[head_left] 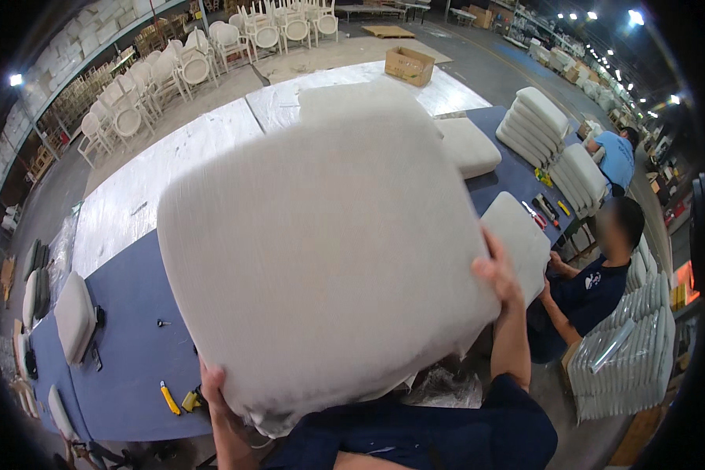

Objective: The person staples fabric onto foam cushions using a pneumatic staple gun, trims excess fabric with a utility knife, and stacks finished cushions. The person also handles cylindrical foam pieces, wrapping them in fabric and stapling them closed.

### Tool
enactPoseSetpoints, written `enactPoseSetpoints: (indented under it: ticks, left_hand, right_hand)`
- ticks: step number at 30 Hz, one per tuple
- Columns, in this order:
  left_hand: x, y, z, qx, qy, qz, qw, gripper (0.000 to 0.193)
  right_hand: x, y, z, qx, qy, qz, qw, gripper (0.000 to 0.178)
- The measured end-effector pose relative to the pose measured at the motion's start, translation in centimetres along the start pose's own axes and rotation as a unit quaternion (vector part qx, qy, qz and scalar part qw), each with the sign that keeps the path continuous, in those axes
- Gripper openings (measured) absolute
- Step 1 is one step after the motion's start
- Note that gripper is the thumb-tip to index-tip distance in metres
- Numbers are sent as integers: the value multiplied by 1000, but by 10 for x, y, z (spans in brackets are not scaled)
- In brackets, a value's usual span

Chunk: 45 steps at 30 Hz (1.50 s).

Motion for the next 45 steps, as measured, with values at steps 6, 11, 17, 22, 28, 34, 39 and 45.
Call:
enactPoseSetpoints:
  ticks: [6, 11, 17, 22, 28, 34, 39, 45]
  left_hand:
    - [-75, -221, -198, 146, 25, -51, 988, 70]
    - [-100, -278, -312, 266, -87, -182, 943, 76]
    - [-52, -171, -252, 404, -422, -382, 716, 66]
    - [16, -83, 18, 106, -605, -135, 778, 87]
    - [152, 98, 223, -195, -2, 196, 961, 90]
    - [108, 24, 168, -96, -188, 158, 965, 96]
    - [117, 40, 180, -148, -182, 139, 962, 94]
    - [125, 28, 173, -136, -141, 158, 968, 91]
  right_hand:
    - [51, -190, 111, -81, -135, 24, 987, 69]
    - [89, -367, 209, -208, 70, 193, 956, 40]
    - [-51, -307, 46, -120, 49, 266, 955, 33]
    - [-183, -76, -143, 97, 40, -40, 994, 49]
    - [-215, 62, -172, 59, -149, -321, 933, 48]
    - [-118, -109, -113, -44, 121, 68, 989, 48]
    - [-59, -182, -143, 67, 74, 107, 989, 47]
    - [-248, -29, -195, 54, -36, -187, 980, 74]
Point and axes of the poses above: each hand's wrist, its own y-axis away from the middle knuckle, its own z-axis out of the back of the hand, x = y × z, the point moved 8 cm from there along -y, towards the middle knuckle, and after that the axes turned 9 degrees about y, right-handed, at the moved point
